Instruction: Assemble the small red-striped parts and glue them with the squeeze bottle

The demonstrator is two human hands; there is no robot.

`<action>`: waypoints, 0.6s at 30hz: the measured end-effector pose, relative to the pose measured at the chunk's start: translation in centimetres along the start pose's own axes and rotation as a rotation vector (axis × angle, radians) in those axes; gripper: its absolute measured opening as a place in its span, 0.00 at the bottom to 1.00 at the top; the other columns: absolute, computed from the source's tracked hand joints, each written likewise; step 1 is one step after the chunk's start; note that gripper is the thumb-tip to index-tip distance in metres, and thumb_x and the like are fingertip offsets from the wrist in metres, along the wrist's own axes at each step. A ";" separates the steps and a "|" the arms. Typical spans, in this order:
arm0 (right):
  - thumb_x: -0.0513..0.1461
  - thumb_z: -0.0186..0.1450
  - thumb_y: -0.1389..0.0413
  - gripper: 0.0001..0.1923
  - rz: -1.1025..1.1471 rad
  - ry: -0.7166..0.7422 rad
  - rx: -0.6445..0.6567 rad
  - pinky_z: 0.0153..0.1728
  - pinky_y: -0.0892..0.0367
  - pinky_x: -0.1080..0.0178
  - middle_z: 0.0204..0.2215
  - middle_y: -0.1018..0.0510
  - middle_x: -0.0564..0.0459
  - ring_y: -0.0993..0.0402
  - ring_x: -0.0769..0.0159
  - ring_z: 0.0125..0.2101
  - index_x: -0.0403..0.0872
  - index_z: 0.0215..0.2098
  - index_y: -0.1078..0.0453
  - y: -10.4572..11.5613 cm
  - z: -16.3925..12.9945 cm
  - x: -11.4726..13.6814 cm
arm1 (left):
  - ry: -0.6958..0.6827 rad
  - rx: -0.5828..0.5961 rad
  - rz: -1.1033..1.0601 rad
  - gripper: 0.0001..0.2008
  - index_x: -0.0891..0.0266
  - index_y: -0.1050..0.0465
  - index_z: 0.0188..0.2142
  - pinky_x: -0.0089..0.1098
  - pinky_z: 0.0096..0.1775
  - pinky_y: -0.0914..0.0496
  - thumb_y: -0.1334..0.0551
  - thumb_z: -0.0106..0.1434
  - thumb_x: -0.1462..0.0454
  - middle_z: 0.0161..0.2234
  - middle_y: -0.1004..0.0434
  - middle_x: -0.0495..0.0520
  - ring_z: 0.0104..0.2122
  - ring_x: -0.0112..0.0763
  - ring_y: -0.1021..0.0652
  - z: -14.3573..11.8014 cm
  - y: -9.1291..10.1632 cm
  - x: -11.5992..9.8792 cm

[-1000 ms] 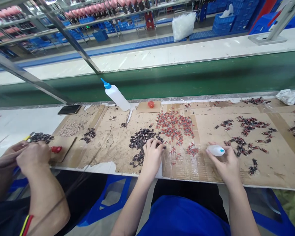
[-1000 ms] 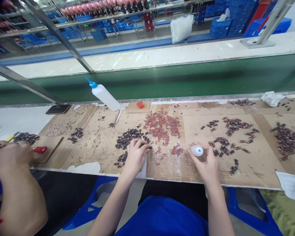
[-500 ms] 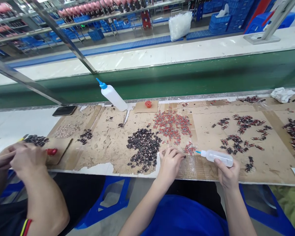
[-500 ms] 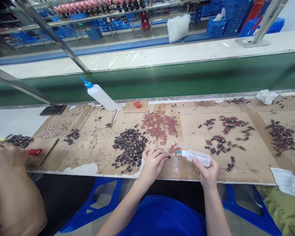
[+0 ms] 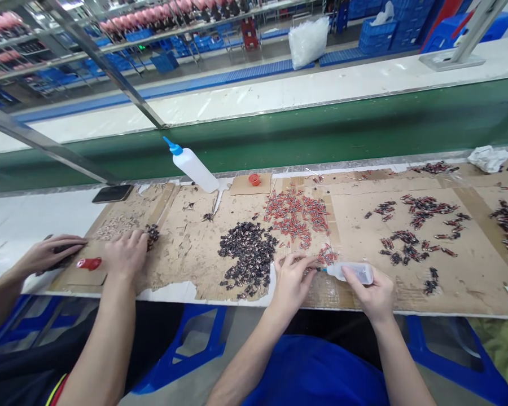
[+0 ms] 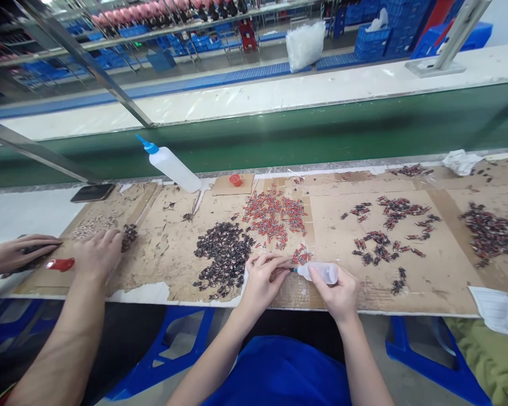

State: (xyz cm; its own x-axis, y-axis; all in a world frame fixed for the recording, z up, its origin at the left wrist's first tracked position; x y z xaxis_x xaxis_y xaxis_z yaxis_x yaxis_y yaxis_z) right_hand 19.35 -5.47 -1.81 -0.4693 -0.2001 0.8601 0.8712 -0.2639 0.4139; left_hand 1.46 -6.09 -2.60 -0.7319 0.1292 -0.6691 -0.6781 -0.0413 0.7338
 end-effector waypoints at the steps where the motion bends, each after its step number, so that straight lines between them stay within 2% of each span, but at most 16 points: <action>1: 0.48 0.56 0.40 0.15 -0.008 0.006 0.002 0.18 0.35 0.65 0.16 0.24 0.52 0.31 0.67 0.16 0.46 0.19 0.27 -0.1 0.1 0.0 | 0.004 0.003 -0.001 0.14 0.53 0.25 0.43 0.44 0.51 0.43 0.34 0.58 0.70 0.36 0.17 0.48 0.47 0.37 0.25 0.0 0.0 0.0; 6: 0.47 0.57 0.40 0.16 -0.045 0.035 0.005 0.17 0.37 0.65 0.15 0.25 0.53 0.32 0.67 0.15 0.47 0.17 0.29 -0.2 0.1 0.0 | 0.013 0.016 -0.013 0.14 0.53 0.25 0.43 0.44 0.52 0.43 0.34 0.58 0.70 0.36 0.17 0.48 0.47 0.37 0.24 0.1 0.1 -0.1; 14: 0.46 0.55 0.39 0.13 -0.003 -0.037 -0.080 0.18 0.35 0.64 0.16 0.23 0.53 0.31 0.66 0.15 0.47 0.19 0.26 -0.1 0.0 0.0 | 0.019 0.014 -0.025 0.13 0.54 0.25 0.42 0.45 0.53 0.44 0.35 0.59 0.71 0.37 0.17 0.49 0.47 0.37 0.25 -0.1 0.0 0.0; 18: 0.46 0.55 0.39 0.12 0.051 -0.040 -0.038 0.18 0.35 0.65 0.16 0.22 0.52 0.30 0.65 0.16 0.47 0.19 0.26 -0.2 0.1 0.1 | 0.018 0.013 -0.013 0.13 0.54 0.25 0.41 0.46 0.53 0.44 0.35 0.59 0.70 0.37 0.17 0.50 0.47 0.38 0.24 -0.1 -0.1 0.0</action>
State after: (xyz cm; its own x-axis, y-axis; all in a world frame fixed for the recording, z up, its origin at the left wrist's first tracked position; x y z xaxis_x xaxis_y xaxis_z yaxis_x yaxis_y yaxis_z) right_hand 19.12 -5.39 -1.75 -0.4179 -0.1770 0.8911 0.8873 -0.2902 0.3585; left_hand 1.49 -6.18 -2.69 -0.7245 0.1114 -0.6802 -0.6864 -0.0272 0.7267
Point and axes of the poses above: each hand's wrist, its own z-axis towards the middle knuckle, its own y-axis out of the back of the hand, x = y × z, the point moved 1 cm from there along z, towards the middle knuckle
